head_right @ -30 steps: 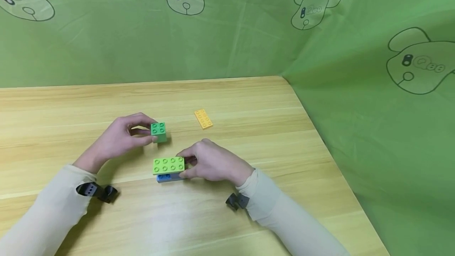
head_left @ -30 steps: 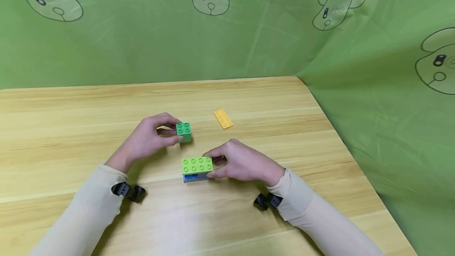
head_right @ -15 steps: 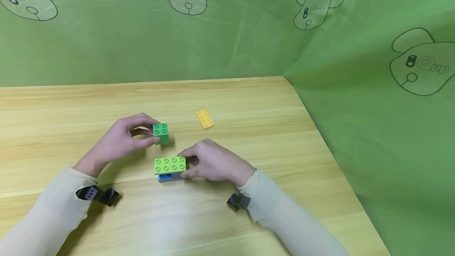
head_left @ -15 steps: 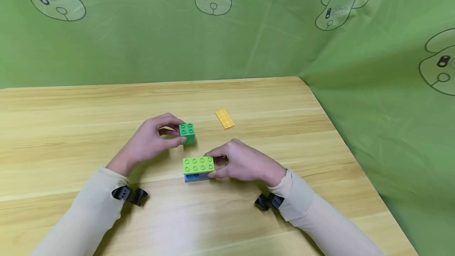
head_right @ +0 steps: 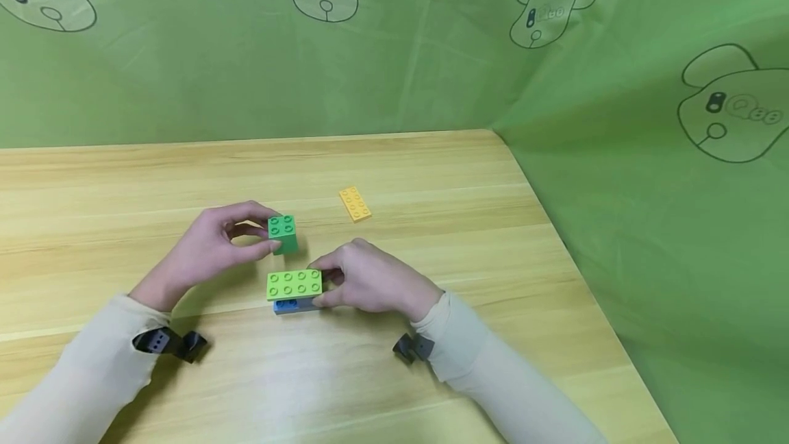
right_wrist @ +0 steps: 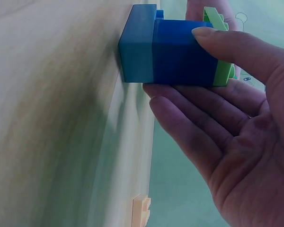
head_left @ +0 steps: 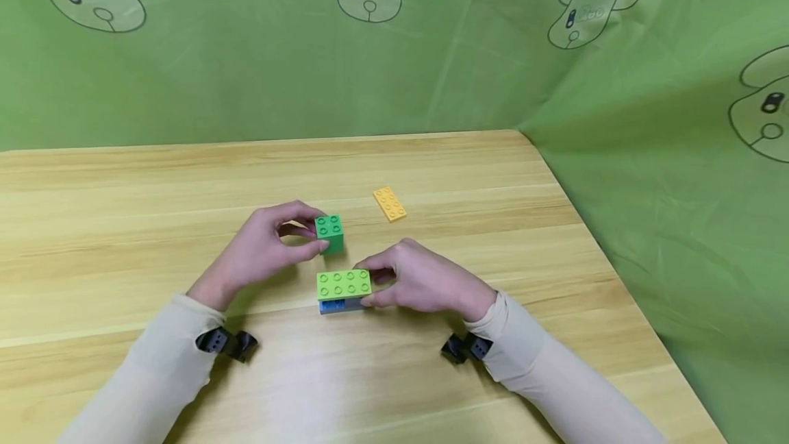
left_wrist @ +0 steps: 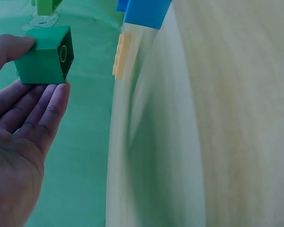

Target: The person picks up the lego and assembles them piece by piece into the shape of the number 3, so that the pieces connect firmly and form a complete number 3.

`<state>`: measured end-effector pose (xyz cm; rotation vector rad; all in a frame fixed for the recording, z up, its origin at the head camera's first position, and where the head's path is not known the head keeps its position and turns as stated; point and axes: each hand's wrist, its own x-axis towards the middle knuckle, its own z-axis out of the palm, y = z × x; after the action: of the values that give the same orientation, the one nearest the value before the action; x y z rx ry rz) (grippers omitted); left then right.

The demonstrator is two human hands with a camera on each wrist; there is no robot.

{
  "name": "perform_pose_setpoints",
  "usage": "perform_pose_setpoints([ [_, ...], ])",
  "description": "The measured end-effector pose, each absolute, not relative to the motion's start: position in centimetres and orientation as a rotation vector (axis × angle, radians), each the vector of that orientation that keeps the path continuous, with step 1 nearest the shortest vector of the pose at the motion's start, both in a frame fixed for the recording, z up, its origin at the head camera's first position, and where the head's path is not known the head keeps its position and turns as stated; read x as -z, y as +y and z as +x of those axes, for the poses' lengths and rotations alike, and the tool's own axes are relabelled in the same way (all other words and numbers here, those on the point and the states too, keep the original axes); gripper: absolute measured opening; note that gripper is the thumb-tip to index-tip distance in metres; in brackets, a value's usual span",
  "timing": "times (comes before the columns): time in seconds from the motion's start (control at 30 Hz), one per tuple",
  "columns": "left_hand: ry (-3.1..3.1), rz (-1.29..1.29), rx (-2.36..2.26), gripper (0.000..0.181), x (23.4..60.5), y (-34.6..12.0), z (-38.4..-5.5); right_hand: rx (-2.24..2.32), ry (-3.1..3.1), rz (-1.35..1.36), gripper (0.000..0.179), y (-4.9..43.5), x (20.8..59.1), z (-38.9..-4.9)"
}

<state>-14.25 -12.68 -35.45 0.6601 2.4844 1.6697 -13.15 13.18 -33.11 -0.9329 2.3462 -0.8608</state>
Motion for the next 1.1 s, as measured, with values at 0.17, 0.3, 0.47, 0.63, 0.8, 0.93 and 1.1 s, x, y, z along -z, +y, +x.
perform_pose_setpoints([
  [0.17, 2.464, 0.678, -1.687, 0.033, 35.5, -12.5, -14.2, 0.837, 2.352, -0.93, 0.042, 13.2, 33.1, -13.2],
  [0.3, 2.46, 0.673, -1.689, 0.032, 35.2, -12.4, -13.9, 0.814, 2.359, -0.924, 0.042, 13.2, 33.0, -13.2],
  [0.47, 2.453, 0.725, -1.707, 0.031, 34.8, -12.3, -13.5, 0.818, 2.347, -0.919, 0.041, 13.1, 33.0, -13.3],
  [0.63, 2.442, 0.791, -1.741, 0.031, 34.6, -12.1, -13.0, 0.834, 2.326, -0.903, 0.042, 13.1, 33.0, -13.4],
  [0.8, 2.426, 0.842, -1.768, 0.031, 34.6, -11.7, -12.5, 0.85, 2.318, -0.912, 0.041, 13.2, 33.0, -13.4],
  [0.93, 2.411, 0.887, -1.779, 0.032, 34.5, -11.3, -12.1, 0.851, 2.314, -0.942, 0.038, 13.2, 33.1, -13.4],
  [1.1, 2.391, 0.939, -1.807, 0.033, 34.4, -11.0, -11.8, 0.804, 2.343, -0.985, 0.026, 13.2, 33.0, -13.4],
])
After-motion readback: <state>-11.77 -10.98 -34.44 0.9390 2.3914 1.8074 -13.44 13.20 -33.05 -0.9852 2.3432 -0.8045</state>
